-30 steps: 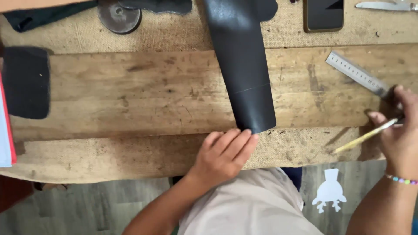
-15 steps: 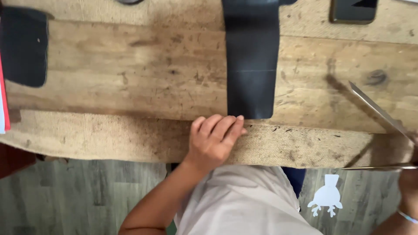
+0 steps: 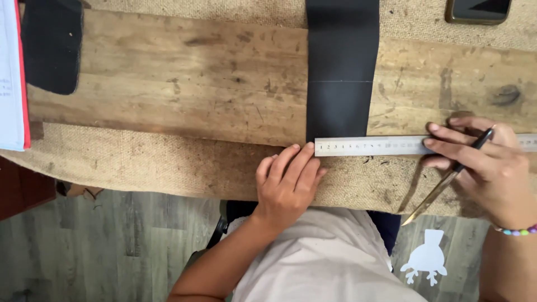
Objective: Measuring and marking a strip of leather using a ruler and a stylus on a workbench.
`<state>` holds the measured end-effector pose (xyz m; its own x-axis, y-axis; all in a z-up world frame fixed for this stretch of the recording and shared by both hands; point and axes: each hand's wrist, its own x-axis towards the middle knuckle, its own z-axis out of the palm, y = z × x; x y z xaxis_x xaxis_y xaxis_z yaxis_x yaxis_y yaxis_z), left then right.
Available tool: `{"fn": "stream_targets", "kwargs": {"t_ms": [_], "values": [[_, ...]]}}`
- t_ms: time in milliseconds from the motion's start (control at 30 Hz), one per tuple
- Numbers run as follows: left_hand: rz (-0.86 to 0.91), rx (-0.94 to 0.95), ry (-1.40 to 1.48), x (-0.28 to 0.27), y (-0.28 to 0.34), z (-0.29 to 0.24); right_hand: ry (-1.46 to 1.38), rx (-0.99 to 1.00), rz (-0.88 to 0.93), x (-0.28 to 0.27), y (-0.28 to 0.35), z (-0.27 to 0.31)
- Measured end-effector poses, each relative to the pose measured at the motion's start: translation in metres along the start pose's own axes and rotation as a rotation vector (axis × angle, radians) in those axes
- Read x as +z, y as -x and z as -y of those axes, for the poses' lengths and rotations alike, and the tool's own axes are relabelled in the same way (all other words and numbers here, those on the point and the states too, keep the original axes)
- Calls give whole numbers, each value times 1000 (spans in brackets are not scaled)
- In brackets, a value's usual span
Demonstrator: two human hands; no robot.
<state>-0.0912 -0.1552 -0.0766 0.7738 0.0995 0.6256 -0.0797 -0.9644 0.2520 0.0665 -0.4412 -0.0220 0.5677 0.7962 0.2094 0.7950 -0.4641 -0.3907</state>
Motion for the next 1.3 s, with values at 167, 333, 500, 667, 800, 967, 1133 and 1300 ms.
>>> {"fn": "stream_targets", "kwargs": {"t_ms": [167, 333, 500, 667, 800, 967, 1133, 1300], "values": [[-6, -5, 90, 3, 0, 6, -43, 5, -76, 23, -16, 19], [-12, 58, 31, -1, -14, 13, 6, -53, -132, 34, -25, 34], [59, 91, 66, 2, -16, 23, -48, -60, -161, 37, -28, 35], [47, 106, 109, 4, -19, 29, -93, -60, -190, 41, -29, 34], [-2, 123, 140, 7, -19, 31, -113, -61, -186, 41, -32, 33], [5, 125, 151, 6, -19, 32, -110, -61, -176, 43, -31, 30], [5, 130, 166, 7, -18, 34, -98, -55, -178, 44, -29, 28], [-8, 127, 168, 7, -20, 33, -95, -34, -151, 42, -27, 28]]}}
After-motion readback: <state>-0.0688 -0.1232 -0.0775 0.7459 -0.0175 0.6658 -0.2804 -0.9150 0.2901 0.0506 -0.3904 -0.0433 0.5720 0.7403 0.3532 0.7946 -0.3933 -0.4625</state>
